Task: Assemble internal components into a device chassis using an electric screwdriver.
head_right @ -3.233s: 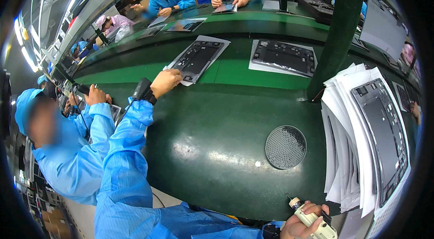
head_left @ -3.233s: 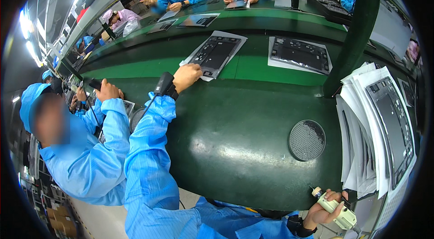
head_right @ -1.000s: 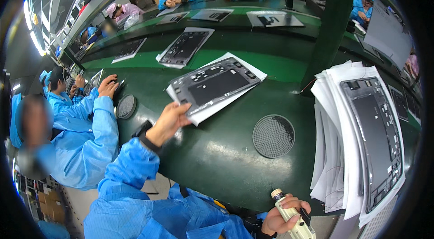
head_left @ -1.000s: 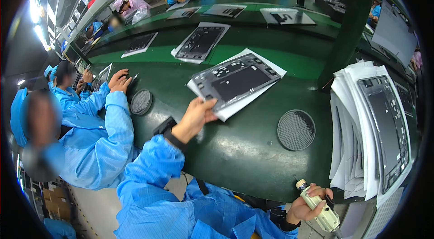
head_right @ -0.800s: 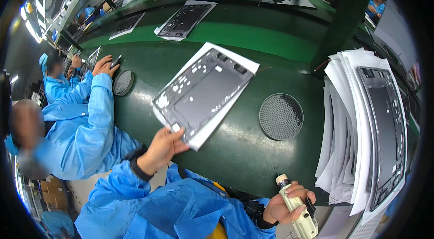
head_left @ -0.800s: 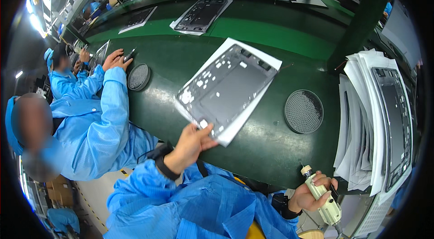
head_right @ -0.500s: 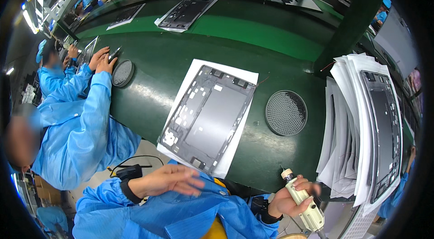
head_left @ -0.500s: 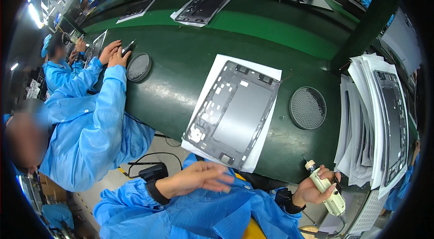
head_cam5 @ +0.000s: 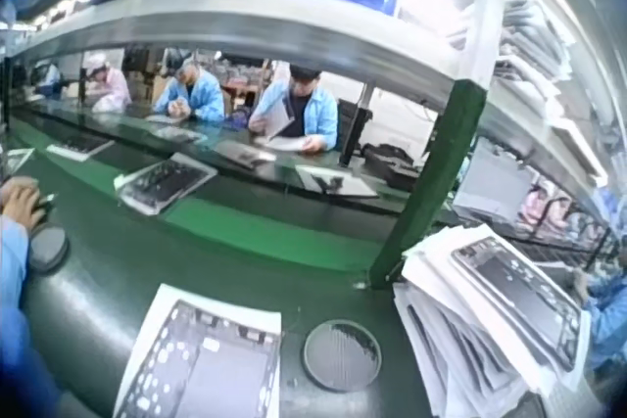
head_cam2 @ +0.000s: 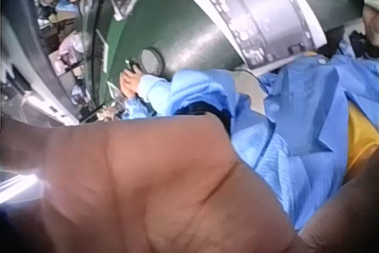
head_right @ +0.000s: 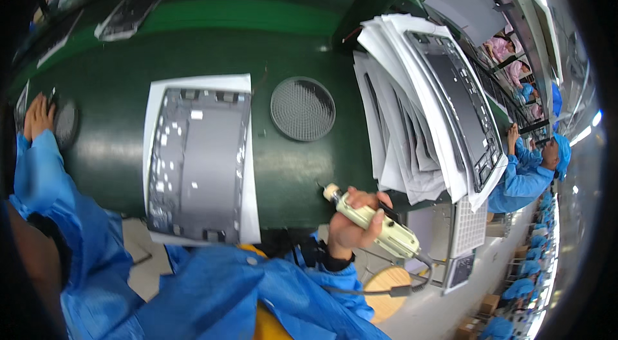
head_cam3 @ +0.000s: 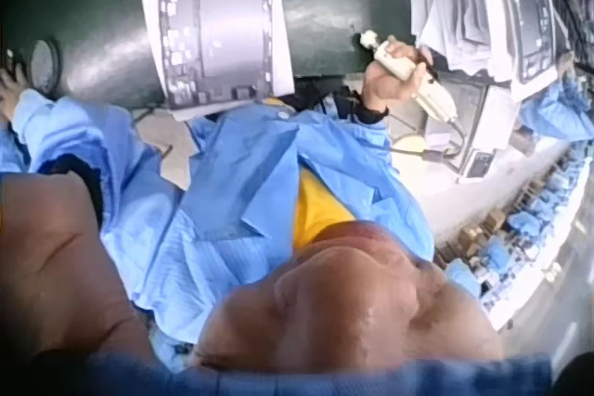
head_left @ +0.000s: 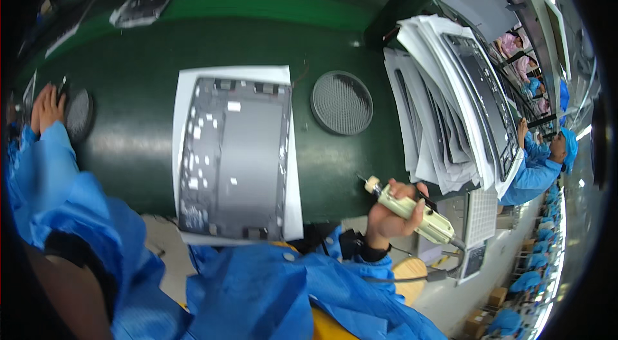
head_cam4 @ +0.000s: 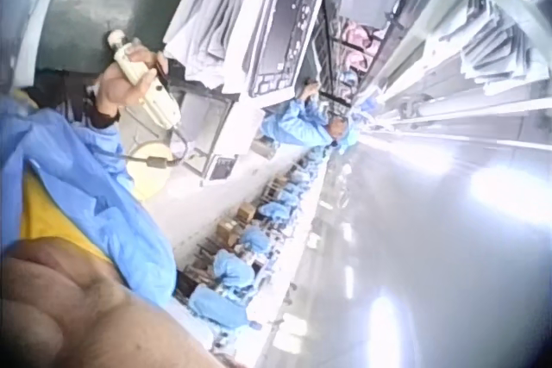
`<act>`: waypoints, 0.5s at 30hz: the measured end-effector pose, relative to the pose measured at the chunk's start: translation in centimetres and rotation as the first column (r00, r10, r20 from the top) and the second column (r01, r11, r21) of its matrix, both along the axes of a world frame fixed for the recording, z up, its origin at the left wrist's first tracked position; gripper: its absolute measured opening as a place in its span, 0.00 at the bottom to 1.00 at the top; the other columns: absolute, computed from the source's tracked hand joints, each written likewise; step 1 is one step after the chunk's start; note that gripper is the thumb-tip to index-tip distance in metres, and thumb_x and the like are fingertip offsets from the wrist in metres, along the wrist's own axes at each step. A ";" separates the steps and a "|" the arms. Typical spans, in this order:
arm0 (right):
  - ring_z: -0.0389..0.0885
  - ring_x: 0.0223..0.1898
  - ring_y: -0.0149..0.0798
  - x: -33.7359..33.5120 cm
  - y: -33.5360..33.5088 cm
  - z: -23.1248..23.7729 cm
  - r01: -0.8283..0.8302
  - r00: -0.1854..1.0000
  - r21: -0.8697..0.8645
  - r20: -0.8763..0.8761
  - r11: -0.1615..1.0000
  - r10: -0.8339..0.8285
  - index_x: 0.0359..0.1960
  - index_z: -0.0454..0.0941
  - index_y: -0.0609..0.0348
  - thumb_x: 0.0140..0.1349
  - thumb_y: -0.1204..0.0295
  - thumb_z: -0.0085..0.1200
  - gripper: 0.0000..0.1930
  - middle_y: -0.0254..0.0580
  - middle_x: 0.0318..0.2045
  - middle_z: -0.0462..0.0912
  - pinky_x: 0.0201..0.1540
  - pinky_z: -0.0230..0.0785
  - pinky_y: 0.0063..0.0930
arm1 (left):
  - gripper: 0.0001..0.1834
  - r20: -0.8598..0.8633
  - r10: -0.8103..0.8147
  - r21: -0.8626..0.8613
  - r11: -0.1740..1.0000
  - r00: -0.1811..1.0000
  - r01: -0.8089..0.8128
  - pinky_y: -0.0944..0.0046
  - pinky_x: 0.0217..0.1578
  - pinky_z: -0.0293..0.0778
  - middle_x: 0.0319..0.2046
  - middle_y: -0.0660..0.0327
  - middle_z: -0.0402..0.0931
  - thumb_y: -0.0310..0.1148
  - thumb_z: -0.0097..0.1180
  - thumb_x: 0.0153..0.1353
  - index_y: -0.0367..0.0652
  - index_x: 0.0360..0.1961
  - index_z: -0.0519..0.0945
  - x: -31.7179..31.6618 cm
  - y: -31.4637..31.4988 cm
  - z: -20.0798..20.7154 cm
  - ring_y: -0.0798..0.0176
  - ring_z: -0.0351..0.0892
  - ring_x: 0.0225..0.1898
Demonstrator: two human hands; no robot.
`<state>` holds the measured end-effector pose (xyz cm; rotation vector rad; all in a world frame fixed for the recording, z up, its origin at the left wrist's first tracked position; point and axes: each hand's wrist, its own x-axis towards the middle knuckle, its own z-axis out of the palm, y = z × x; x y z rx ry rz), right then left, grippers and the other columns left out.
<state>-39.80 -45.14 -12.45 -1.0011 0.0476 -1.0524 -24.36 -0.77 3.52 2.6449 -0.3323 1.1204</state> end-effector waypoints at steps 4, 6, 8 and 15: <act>0.68 0.24 0.34 -1.3 0.6 -0.5 -0.060 0.998 0.123 0.036 0.991 0.056 0.47 0.63 0.59 0.60 0.59 0.40 0.19 0.38 0.19 0.69 0.41 0.67 0.38 | 0.21 0.094 -0.371 -0.047 0.925 0.924 0.376 0.65 0.39 0.73 0.41 0.55 0.77 0.35 0.59 0.53 0.37 0.47 0.74 -8.2 -5.9 1.4 0.64 0.77 0.39; 0.69 0.25 0.31 -1.9 -0.6 -1.6 -0.019 0.999 0.023 -0.034 1.000 0.020 0.46 0.63 0.57 0.59 0.58 0.41 0.18 0.36 0.19 0.69 0.42 0.65 0.35 | 0.20 0.151 -0.533 -0.022 0.840 0.832 0.542 0.65 0.39 0.72 0.41 0.55 0.76 0.34 0.59 0.53 0.37 0.46 0.74 -10.1 -9.2 2.4 0.64 0.76 0.39; 0.69 0.26 0.30 -3.0 -2.0 -1.3 -0.027 0.997 -0.057 -0.071 0.998 0.023 0.45 0.62 0.56 0.59 0.58 0.41 0.18 0.35 0.19 0.69 0.42 0.64 0.33 | 0.20 0.184 -0.668 -0.038 0.729 0.721 0.684 0.64 0.40 0.72 0.41 0.56 0.76 0.33 0.59 0.53 0.37 0.46 0.74 -9.6 -11.9 2.1 0.64 0.76 0.39; 0.66 0.26 0.32 -2.6 -1.8 0.9 -0.004 0.996 0.026 -0.089 1.000 0.007 0.44 0.62 0.57 0.60 0.59 0.40 0.16 0.36 0.18 0.65 0.44 0.62 0.37 | 0.19 0.392 -0.753 -0.083 0.544 0.530 0.835 0.63 0.41 0.71 0.41 0.57 0.76 0.30 0.58 0.53 0.37 0.46 0.73 -8.9 -13.5 4.2 0.65 0.75 0.39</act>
